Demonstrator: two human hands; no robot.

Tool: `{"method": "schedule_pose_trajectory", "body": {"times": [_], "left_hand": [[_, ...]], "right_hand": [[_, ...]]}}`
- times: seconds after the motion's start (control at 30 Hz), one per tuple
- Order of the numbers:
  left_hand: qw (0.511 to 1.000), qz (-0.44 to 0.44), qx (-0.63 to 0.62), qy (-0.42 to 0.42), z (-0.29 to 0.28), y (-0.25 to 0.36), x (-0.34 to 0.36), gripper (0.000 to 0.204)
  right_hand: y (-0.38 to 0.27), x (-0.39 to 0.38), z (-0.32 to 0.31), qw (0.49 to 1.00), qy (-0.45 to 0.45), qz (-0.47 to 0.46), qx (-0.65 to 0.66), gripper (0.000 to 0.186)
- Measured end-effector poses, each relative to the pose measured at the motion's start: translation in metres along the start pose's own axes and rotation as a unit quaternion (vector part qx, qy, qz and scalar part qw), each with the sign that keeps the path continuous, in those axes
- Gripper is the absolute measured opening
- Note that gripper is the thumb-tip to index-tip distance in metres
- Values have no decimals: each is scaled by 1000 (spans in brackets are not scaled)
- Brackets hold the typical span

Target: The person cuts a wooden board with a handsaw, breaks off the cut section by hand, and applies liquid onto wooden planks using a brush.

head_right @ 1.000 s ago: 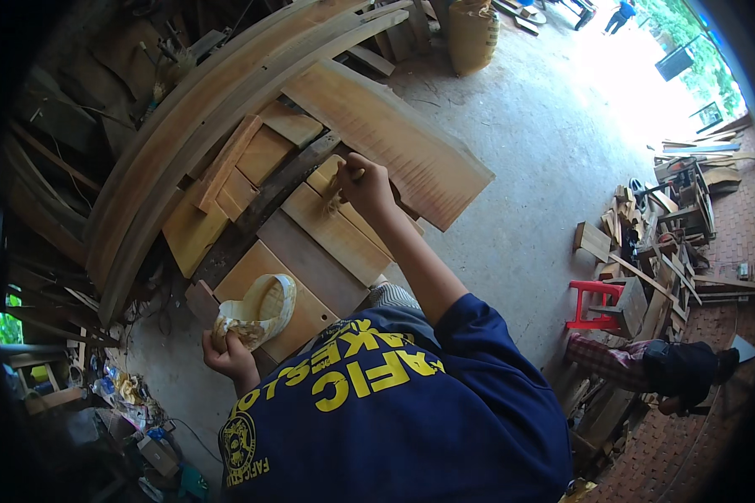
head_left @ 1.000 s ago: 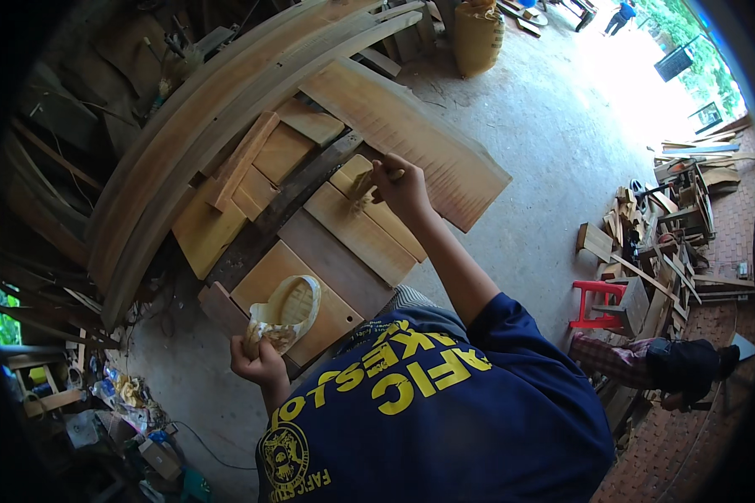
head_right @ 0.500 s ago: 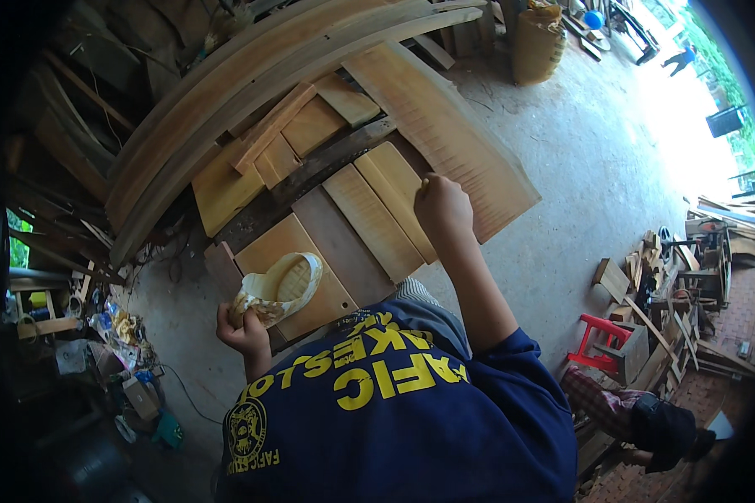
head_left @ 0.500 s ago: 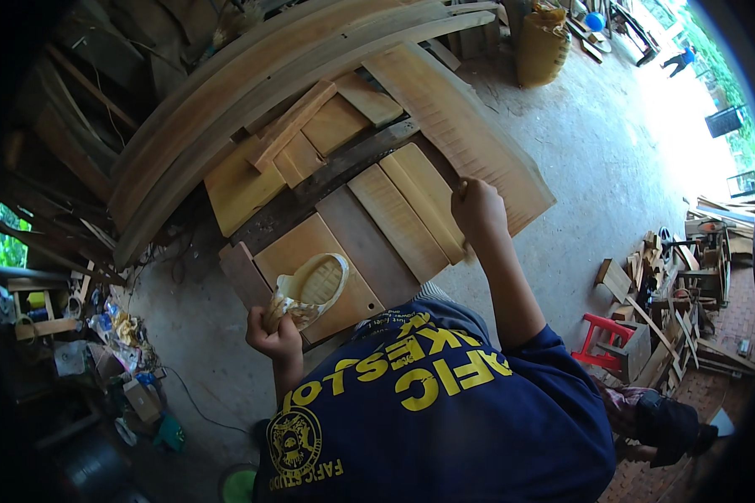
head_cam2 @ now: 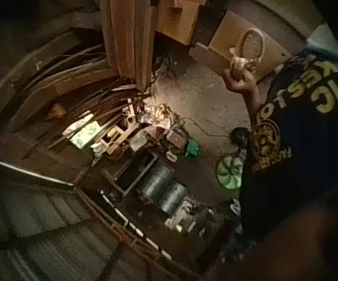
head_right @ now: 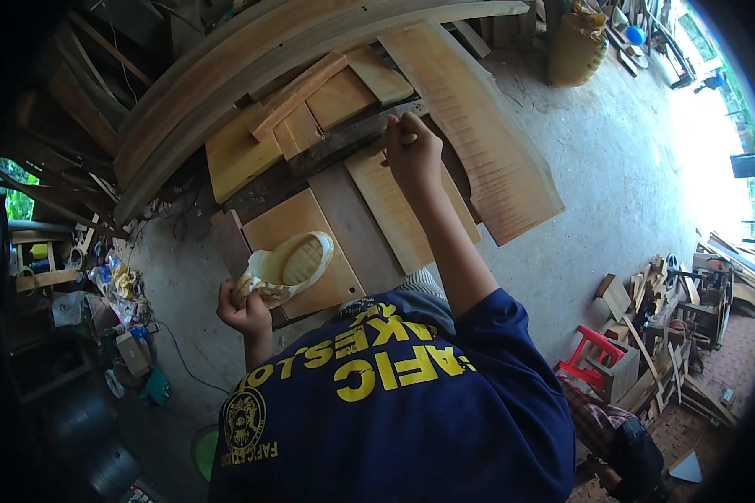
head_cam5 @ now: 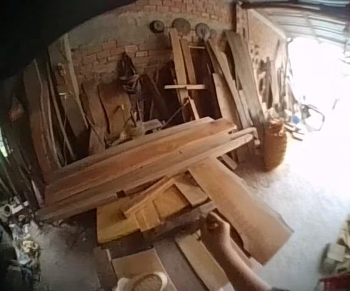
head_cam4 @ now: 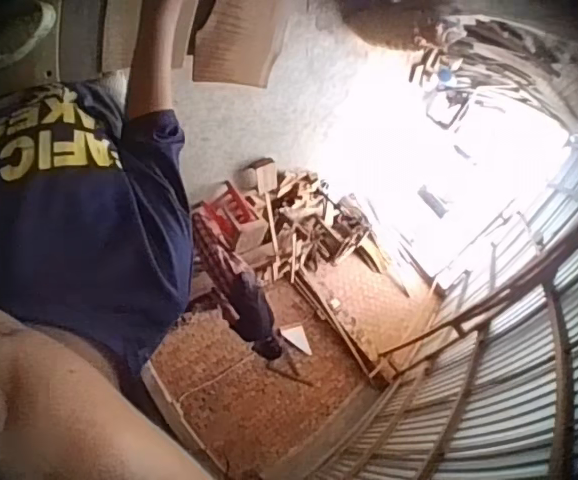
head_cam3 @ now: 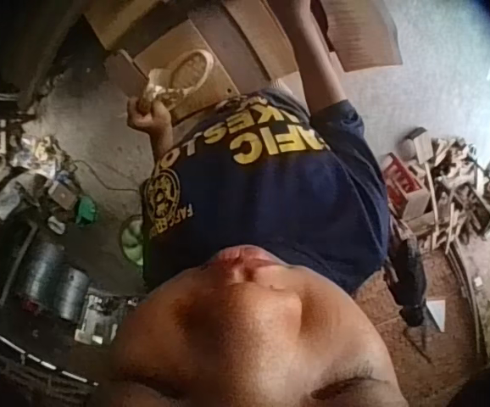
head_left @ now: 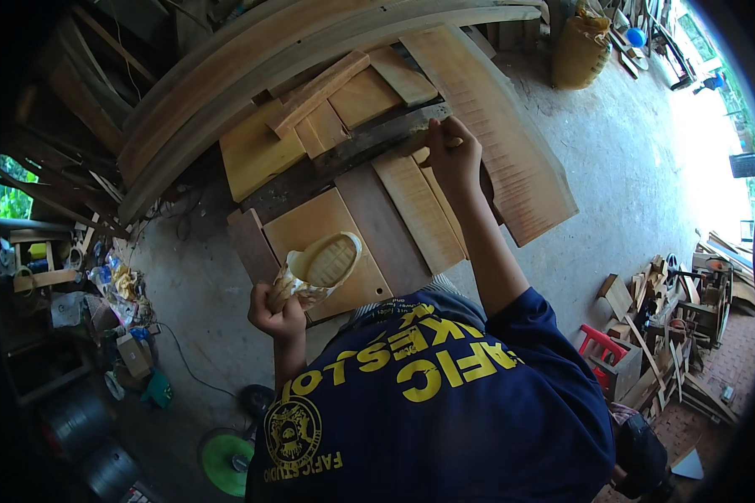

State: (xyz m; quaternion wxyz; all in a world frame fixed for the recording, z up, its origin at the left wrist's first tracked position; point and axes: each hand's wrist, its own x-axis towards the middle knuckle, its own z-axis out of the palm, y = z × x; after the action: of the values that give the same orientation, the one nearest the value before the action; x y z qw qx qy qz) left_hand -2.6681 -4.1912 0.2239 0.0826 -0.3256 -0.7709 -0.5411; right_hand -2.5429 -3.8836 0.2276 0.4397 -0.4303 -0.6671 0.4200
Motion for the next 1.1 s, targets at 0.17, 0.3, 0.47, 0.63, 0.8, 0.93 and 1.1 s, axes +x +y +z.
{"method": "schedule_pose_trajectory", "body": {"times": [0.17,0.3,0.47,0.63,0.8,0.93,1.1], "left_hand": [[1000,-8,-3,-18,-4,0,2,12],[998,-48,-38,18,-6,6,4,9],[985,-97,-85,114,-15,7,11,5],[965,-146,-102,195,-44,13,16,19],[961,-129,-73,233,-84,9,10,16],[953,-143,-43,262,-114,1,2,13],[980,-138,3,146,-140,-13,-5,4]], "right_hand": [[-15,-52,-31,990,-86,-30,-109,22],[-50,-67,-75,950,-166,105,-242,19],[-47,-55,-37,959,-156,165,-170,16],[-18,-44,35,993,-76,34,82,22],[-25,-100,12,973,-148,-99,-148,22],[-96,-115,-15,898,-281,210,-267,19],[-65,-138,25,979,-204,6,-14,23]]}}
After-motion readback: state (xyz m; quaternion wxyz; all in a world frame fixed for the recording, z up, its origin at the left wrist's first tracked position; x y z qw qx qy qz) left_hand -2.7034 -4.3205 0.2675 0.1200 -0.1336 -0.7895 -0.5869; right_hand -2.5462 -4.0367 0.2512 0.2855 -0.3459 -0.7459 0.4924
